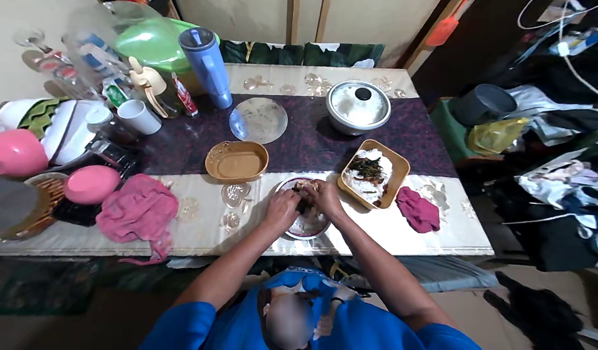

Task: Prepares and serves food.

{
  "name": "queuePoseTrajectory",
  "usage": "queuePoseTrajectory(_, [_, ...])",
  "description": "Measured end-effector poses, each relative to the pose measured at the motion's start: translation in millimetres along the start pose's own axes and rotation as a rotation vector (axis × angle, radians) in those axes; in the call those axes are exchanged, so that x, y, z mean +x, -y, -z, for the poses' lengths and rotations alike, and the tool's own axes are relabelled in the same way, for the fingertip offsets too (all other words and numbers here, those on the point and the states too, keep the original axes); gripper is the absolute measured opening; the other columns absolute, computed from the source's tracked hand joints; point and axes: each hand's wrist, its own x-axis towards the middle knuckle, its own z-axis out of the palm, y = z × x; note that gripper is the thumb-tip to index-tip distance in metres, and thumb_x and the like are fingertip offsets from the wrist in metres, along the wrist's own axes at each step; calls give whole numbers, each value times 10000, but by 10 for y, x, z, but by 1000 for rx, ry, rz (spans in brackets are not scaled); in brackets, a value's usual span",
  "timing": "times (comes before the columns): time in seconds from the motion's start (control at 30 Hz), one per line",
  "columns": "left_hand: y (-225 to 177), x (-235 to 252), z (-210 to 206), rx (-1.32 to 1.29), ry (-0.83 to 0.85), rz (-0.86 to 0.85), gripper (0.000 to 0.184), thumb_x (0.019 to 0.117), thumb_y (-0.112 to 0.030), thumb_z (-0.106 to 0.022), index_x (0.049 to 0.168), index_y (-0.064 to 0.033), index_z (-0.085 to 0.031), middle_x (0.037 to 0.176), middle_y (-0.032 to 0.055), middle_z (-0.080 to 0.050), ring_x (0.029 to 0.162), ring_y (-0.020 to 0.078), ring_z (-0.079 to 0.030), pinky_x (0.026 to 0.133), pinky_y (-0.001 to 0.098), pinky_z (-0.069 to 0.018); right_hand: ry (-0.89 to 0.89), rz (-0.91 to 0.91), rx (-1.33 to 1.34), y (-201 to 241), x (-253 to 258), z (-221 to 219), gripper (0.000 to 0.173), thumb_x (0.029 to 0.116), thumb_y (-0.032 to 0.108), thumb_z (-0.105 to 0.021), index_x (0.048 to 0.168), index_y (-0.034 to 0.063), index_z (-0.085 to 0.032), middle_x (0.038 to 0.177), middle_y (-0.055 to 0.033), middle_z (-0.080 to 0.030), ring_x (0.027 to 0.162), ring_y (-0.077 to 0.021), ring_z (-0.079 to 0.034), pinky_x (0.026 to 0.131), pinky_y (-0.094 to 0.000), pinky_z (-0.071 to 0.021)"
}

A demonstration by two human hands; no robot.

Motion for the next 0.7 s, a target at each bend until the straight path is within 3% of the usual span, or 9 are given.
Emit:
queuePoseTrajectory(0.13, [6, 52, 9, 22, 6, 4, 318, 1004, -110, -531, 1275, -8, -661, 1289, 223, -633, 1247, 399, -580, 1043, 547, -450, -13, -8, 44, -54, -59, -56, 378, 1072, 271, -528, 1163, -72, -659, 1008, -223, -695, 945, -307, -680, 910, -489, -526])
queuePoseTrajectory(0.23, [71, -19, 178, -153, -11, 33, 310, 1029, -178, -553, 1277, -38, -675, 1289, 197, -653, 1226, 370, -610, 1042, 564, -455, 127, -47, 98, -53, -142, 7, 398, 1106, 181, -392, 1334, -86, -579, 1215, -277, -652, 1123, -341, -651, 1011, -496, -494])
queuePoseTrajectory(0.3, [143, -70, 261, -299, -67, 41, 297, 1019, -156, -566, 1255, -25, -689, 1246, 188, -683, 1170, 345, -643, 1037, 544, -465, 204, -2, 77, -76, -197, 39, 385, 1091, 101, -397, 1380, -94, -559, 1329, -293, -611, 1233, -352, -614, 1087, -475, -455])
queuePoseTrajectory(0.47, [231, -92, 368, -487, -214, 36, 245, 976, -109, -570, 1147, -31, -727, 1058, 136, -725, 937, 230, -683, 881, 449, -531, 159, 71, 5, -60, -271, 34, 307, 983, 3, -555, 1257, -60, -677, 1199, -250, -693, 1083, -320, -692, 1000, -460, -528])
queuePoseTrajectory(0.53, [231, -83, 386, -526, -253, 19, 233, 972, -108, -584, 1132, -29, -734, 1058, 129, -730, 942, 213, -685, 893, 435, -531, 146, 78, -33, 9, -283, 5, 263, 985, 44, -593, 1201, -55, -706, 1117, -232, -721, 1021, -312, -709, 969, -470, -542])
queuePoseTrajectory(0.7, [176, -72, 413, -578, -302, 14, 224, 955, -155, -678, 1119, -6, -712, 1049, 130, -719, 897, 177, -683, 868, 378, -551, 264, 29, -330, 158, -222, -65, 280, 1003, 83, -557, 1231, -13, -688, 1205, -256, -688, 1177, -429, -640, 1017, -622, -467])
